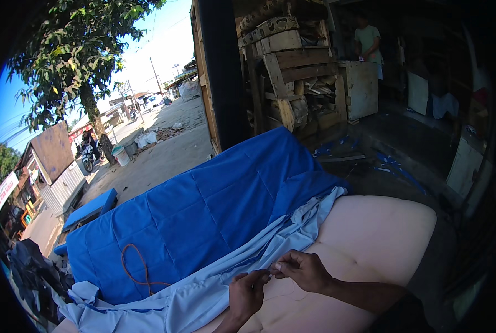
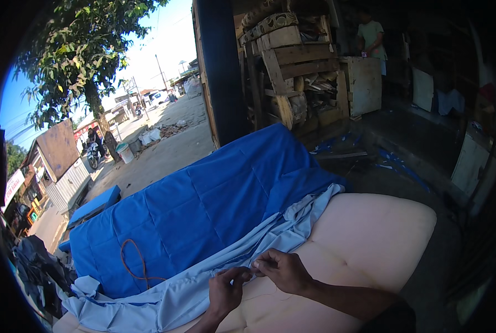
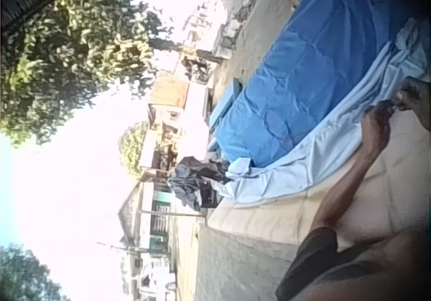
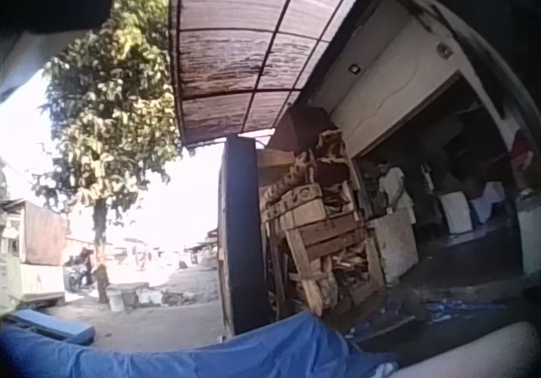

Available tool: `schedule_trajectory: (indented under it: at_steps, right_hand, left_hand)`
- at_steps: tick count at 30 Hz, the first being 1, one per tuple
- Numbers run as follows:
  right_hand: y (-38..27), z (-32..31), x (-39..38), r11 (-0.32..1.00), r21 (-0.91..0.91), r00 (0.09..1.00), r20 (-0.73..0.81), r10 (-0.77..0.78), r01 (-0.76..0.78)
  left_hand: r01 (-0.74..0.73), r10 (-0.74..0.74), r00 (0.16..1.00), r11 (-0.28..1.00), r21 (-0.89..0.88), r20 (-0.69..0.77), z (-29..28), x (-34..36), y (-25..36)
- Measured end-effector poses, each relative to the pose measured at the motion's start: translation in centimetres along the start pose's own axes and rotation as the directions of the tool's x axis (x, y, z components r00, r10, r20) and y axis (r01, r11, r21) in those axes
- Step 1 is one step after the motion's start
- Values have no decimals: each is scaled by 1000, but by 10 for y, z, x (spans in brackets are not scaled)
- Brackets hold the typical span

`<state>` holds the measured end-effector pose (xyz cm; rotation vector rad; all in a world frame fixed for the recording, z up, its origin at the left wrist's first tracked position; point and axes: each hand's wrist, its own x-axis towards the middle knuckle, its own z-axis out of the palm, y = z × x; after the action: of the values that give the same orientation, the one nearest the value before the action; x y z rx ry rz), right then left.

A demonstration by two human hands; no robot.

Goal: The person sews a fabric cover onto a foam cushion using a needle and thread, pushing the needle and pulling the thread through the material to secure the upholstery.

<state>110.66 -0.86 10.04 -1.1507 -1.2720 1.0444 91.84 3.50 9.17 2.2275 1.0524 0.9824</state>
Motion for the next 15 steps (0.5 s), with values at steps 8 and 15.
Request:
schedule_trajectory:
  at_steps: [8,15]
  right_hand:
    - [-1,0,-1,1000,-8,1000,3,-1,1]
    - [2,0,0,1000,-23,1000,1,3,-3]
  left_hand:
    - [4,-4,1000,1000,-1,7,2,-1,-3]
    - [6,-6,1000,1000,-14,-1,2,-1,-4]
